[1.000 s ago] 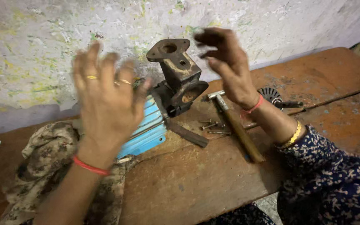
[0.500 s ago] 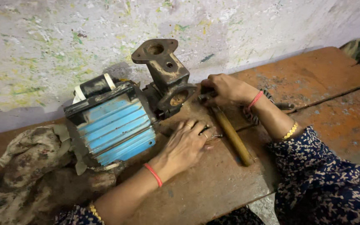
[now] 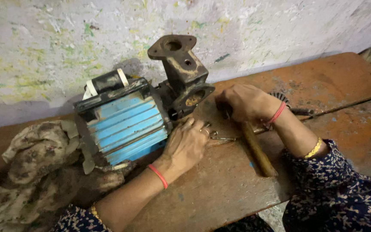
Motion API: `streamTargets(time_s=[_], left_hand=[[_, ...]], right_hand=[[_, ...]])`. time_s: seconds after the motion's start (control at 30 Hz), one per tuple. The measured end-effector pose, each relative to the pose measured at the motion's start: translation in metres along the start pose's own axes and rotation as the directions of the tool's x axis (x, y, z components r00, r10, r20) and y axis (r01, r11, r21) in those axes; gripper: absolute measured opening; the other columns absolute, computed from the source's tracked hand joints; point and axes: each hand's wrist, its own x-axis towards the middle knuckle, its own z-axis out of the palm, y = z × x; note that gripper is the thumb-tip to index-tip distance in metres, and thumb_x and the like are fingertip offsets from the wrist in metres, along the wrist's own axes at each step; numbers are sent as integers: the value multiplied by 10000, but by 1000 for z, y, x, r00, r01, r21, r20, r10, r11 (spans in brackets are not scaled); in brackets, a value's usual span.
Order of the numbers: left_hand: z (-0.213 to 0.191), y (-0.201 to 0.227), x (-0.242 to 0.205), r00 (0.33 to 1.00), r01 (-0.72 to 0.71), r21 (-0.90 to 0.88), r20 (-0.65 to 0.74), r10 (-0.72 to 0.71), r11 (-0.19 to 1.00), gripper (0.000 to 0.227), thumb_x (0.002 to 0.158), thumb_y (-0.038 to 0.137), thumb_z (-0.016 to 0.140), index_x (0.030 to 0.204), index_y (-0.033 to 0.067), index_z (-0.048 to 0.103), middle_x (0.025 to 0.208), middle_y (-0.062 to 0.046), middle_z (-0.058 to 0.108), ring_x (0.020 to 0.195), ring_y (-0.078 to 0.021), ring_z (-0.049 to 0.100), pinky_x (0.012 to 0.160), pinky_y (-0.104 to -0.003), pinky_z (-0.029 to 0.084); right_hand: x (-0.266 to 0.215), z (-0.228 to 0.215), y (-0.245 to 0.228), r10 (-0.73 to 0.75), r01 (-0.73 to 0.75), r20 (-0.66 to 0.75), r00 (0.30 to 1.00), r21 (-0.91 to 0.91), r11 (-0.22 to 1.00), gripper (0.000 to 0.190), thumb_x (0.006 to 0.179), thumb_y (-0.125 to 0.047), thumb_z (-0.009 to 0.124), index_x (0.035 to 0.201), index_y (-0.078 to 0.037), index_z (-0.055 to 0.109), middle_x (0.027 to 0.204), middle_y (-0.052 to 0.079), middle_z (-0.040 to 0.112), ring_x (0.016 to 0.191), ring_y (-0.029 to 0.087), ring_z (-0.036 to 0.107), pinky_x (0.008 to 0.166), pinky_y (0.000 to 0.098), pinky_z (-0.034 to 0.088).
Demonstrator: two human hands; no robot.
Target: The person aligns a metal housing onto a blue motor casing, inserts bolts, and uses a hammer to tap them into place. The person repeatedly adjusts the housing and taps the bolts to secure the assembly.
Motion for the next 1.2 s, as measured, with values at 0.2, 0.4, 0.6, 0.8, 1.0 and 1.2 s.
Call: streamTargets(time_s=[0.2,0.4,0.6,0.8,1.0,1.2], left_hand=[[-3,1,-1,998,38,-62,-54,-42,997,240,762,25,647,986,-19,723,1003,-200,666,1034,-391,634,885,-487,535],[-1,2,-3,997,25,-75,-71,-30,997,155,775,54,658,909,-7,706,960,-183,659,1011,-389,621,878,-498,521],[0,8,-4,999,-31,127,-14,33,991,179,794,47,584,926,26,703,984,-168,664,1036,-352,627,866,-470,517],[4,10,-5,999,27,76,-40,-24,997,228,830,33,558,1028,30,671,984,-167,665,1028,-357,636,868,-476,520],[12,0,-3,986,131,-34,-98,-134,991,513,780,-106,563,1291,-71,529,1063,-284,623,1078,-408,611,969,-466,526],[6,4,-7,969,178,-187,-140,-206,966,626,706,-62,642,1309,-4,485,1197,-263,612,1125,-442,574,939,-526,483]], right_hand=[[3,14,2,-13,14,-52,999,25,1000,409,646,-151,798,1033,-46,718,909,199,717,911,376,682,807,462,521],[7,17,2,-199,202,-35,979,212,956,377,659,-183,820,950,7,673,904,210,699,873,382,666,753,436,525],[-11,-8,-21,-255,178,151,955,395,901,840,503,-325,948,1224,-39,623,962,159,747,839,343,711,665,429,551],[3,9,-36,-58,19,176,983,215,976,434,665,-64,743,1080,-1,636,903,248,701,873,414,684,692,457,557],[12,12,-18,8,-37,91,996,320,947,512,612,36,722,1119,19,651,927,217,713,853,348,688,719,401,554],[6,-16,-25,-227,124,68,972,670,732,396,751,26,711,1146,-5,693,980,131,805,836,195,698,758,355,589]])
